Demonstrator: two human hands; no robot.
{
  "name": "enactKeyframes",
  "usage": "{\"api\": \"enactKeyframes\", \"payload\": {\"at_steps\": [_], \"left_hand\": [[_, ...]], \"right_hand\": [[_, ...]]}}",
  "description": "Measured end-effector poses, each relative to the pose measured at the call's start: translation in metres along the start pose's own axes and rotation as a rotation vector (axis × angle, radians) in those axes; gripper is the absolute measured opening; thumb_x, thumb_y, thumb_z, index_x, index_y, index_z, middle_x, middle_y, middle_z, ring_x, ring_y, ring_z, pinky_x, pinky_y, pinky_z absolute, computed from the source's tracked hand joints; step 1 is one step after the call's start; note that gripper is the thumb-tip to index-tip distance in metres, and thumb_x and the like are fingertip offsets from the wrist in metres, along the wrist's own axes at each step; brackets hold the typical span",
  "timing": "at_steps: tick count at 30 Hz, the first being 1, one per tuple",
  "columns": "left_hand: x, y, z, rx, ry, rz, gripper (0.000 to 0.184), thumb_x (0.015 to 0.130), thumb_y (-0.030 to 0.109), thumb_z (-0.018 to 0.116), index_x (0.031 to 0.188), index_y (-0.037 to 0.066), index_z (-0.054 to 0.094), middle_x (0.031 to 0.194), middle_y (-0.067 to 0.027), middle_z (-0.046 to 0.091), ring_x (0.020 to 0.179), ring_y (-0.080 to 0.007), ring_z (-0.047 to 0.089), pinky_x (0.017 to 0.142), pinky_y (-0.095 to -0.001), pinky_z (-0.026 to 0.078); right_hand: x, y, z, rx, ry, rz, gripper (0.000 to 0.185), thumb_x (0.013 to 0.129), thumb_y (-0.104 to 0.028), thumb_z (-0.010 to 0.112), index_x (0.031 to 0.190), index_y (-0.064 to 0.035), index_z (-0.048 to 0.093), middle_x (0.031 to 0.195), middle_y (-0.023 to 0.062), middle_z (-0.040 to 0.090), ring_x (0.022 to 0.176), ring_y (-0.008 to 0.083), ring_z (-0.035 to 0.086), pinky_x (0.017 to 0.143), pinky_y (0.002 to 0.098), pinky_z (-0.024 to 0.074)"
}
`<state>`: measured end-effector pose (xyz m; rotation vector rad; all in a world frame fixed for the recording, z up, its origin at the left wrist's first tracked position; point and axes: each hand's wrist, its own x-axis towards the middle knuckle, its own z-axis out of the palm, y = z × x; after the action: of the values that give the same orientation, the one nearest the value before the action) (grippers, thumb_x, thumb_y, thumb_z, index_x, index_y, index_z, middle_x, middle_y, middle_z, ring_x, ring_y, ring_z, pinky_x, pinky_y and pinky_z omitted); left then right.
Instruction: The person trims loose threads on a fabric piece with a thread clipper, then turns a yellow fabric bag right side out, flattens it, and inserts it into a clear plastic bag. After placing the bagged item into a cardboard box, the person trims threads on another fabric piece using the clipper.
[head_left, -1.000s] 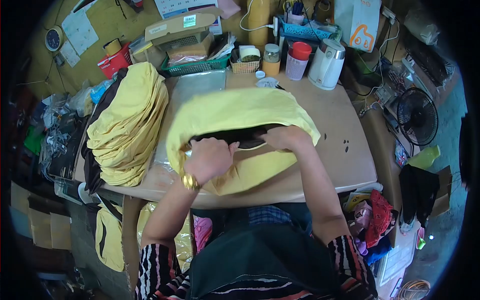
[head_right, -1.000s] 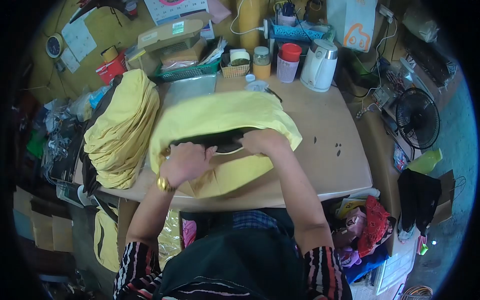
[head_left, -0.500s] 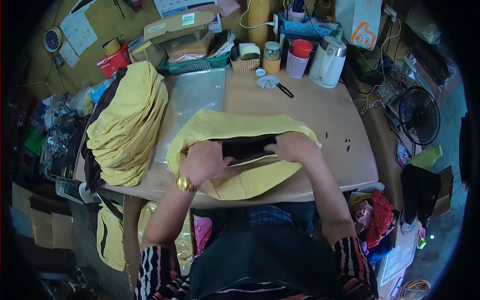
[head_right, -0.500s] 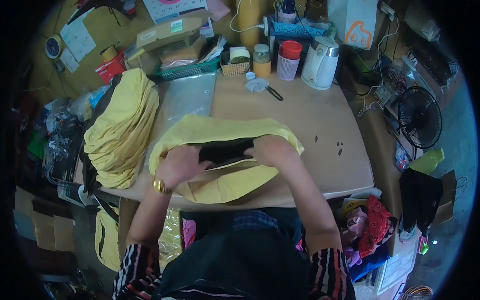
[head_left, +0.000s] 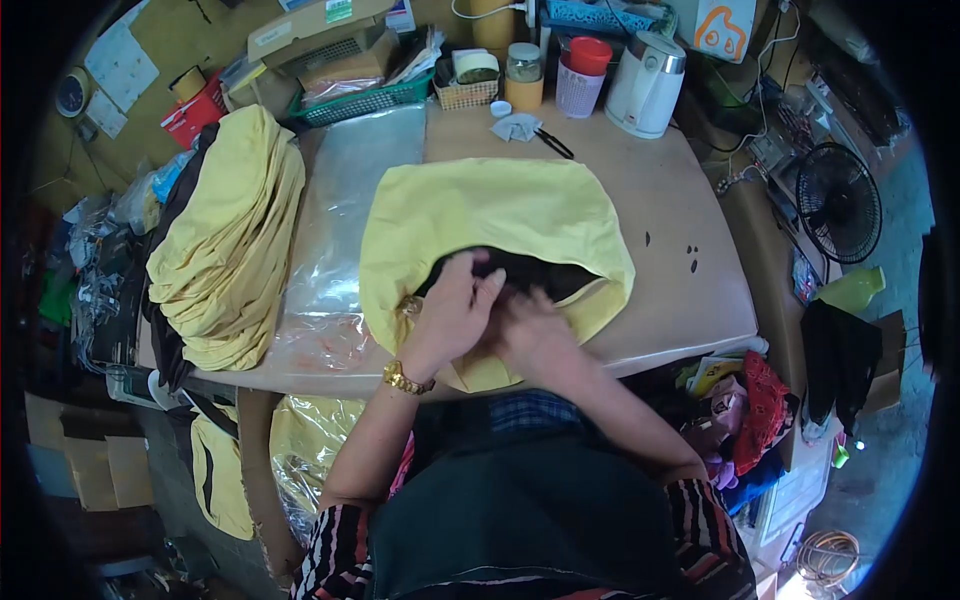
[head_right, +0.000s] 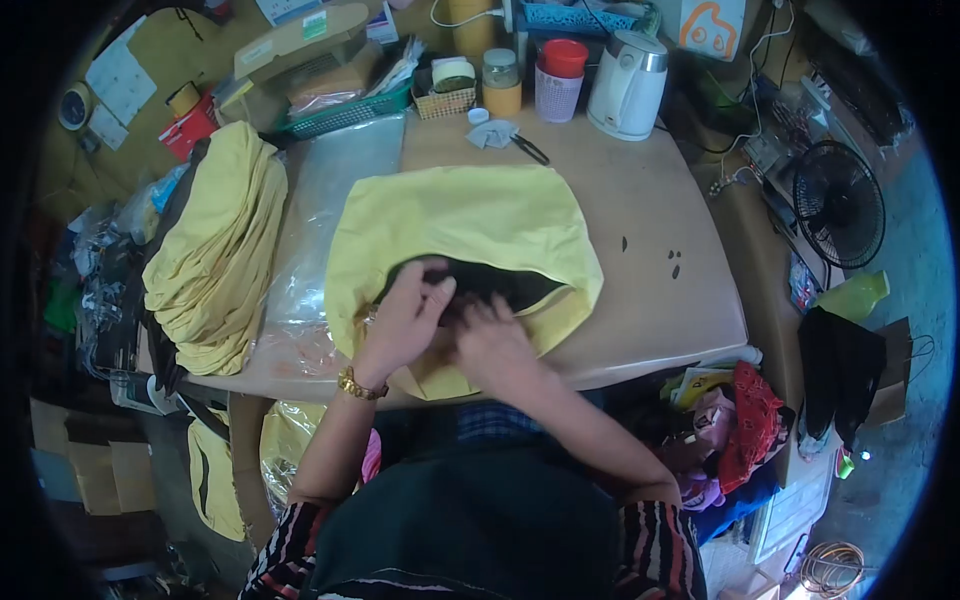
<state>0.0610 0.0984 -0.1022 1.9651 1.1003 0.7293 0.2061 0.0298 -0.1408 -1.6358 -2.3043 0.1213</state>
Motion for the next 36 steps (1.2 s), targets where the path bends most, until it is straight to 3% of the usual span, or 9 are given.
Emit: {"api": "enactKeyframes", "payload": {"at_steps": [1, 2, 5, 14, 17, 27, 29, 32, 36], "left_hand": [[0.007, -0.007, 0.007, -0.148, 0.105, 0.048, 0.040, 0.099, 0.031, 0.051, 0.120, -0.003, 0.049, 0.090, -0.0111, 0.061, 0.078, -0.0170, 0.059, 0.072, -0.0320, 0.049], [0.008, -0.009, 0.012, -0.039, 0.214, 0.095, 0.036, 0.099, 0.028, 0.050, 0.118, -0.002, 0.051, 0.089, -0.0163, 0.064, 0.076, -0.0256, 0.063, 0.070, -0.0370, 0.050], [0.012, -0.018, 0.018, 0.323, -0.274, 0.019, 0.030, 0.095, 0.023, 0.046, 0.103, -0.003, 0.058, 0.089, -0.0261, 0.064, 0.081, -0.0429, 0.062, 0.075, -0.0472, 0.050], [0.013, -0.014, 0.038, 0.487, -0.529, -0.193, 0.043, 0.097, 0.031, 0.032, 0.108, -0.002, 0.058, 0.103, -0.0227, 0.066, 0.091, -0.0405, 0.064, 0.085, -0.0503, 0.048], [0.037, -0.082, 0.066, 0.598, -0.341, 0.203, 0.041, 0.095, 0.026, 0.035, 0.118, -0.002, 0.055, 0.118, -0.0230, 0.061, 0.101, -0.0393, 0.062, 0.088, -0.0467, 0.048], [0.076, -0.045, 0.052, 0.602, -0.548, -0.210, 0.037, 0.092, 0.019, 0.040, 0.120, -0.002, 0.054, 0.119, -0.0248, 0.060, 0.104, -0.0379, 0.060, 0.088, -0.0444, 0.049], [0.038, -0.015, 0.041, 0.552, -0.648, -0.131, 0.037, 0.092, 0.018, 0.041, 0.120, -0.002, 0.054, 0.119, -0.0251, 0.059, 0.105, -0.0376, 0.060, 0.088, -0.0439, 0.049], [-0.041, 0.001, 0.031, 0.366, -0.077, 0.506, 0.035, 0.081, 0.013, 0.067, 0.110, -0.001, 0.055, 0.102, -0.0205, 0.061, 0.096, -0.0370, 0.060, 0.082, -0.0447, 0.049], [-0.070, -0.037, -0.023, 0.552, 0.357, 0.053, 0.044, 0.068, 0.017, 0.079, 0.103, 0.008, 0.054, 0.112, -0.0130, 0.054, 0.106, -0.0376, 0.052, 0.079, -0.0437, 0.045]], "right_hand": [[-0.004, -0.006, 0.009, 0.027, -0.096, -0.006, 0.056, 0.089, -0.037, 0.059, 0.129, 0.0010, 0.051, 0.134, 0.0183, 0.050, 0.128, 0.0343, 0.045, 0.108, 0.0535, 0.0300], [-0.007, -0.008, 0.018, 0.026, -0.097, 0.006, 0.056, 0.089, -0.037, 0.059, 0.129, 0.0010, 0.051, 0.134, 0.0183, 0.050, 0.128, 0.0343, 0.045, 0.108, 0.0535, 0.0300], [-0.012, -0.008, 0.043, 0.020, -0.075, 0.021, 0.066, 0.092, -0.046, 0.050, 0.136, 0.0022, 0.045, 0.143, 0.0247, 0.040, 0.136, 0.0382, 0.034, 0.113, 0.0581, 0.0183], [-0.025, -0.016, 0.044, 0.022, -0.055, 0.049, 0.062, 0.091, -0.045, 0.052, 0.134, -0.0014, 0.049, 0.142, 0.0238, 0.041, 0.138, 0.0389, 0.030, 0.112, 0.0604, 0.0178], [-0.020, -0.019, 0.023, 0.093, -0.201, 0.054, 0.061, 0.089, -0.044, 0.054, 0.132, -0.0005, 0.050, 0.140, 0.0231, 0.042, 0.136, 0.0383, 0.032, 0.113, 0.0562, 0.0197], [-0.016, -0.018, 0.021, 0.080, -0.040, 0.032, 0.065, 0.085, -0.043, 0.059, 0.133, -0.0007, 0.047, 0.138, 0.0224, 0.044, 0.134, 0.0359, 0.035, 0.115, 0.0480, 0.0213], [-0.014, -0.013, 0.007, 0.153, -0.342, 0.134, 0.063, 0.086, -0.040, 0.057, 0.134, -0.0007, 0.047, 0.141, 0.0184, 0.043, 0.136, 0.0332, 0.032, 0.115, 0.0479, 0.0210], [-0.022, 0.002, 0.030, 0.115, -0.026, -0.049, 0.059, 0.087, -0.037, 0.056, 0.136, -0.0039, 0.047, 0.138, 0.0160, 0.046, 0.136, 0.0313, 0.034, 0.114, 0.0474, 0.0213], [-0.022, 0.022, 0.000, 0.474, 0.000, -0.049, 0.050, 0.085, -0.023, 0.066, 0.128, -0.0028, 0.052, 0.125, 0.0189, 0.055, 0.118, 0.0350, 0.052, 0.101, 0.0458, 0.0408]]}}
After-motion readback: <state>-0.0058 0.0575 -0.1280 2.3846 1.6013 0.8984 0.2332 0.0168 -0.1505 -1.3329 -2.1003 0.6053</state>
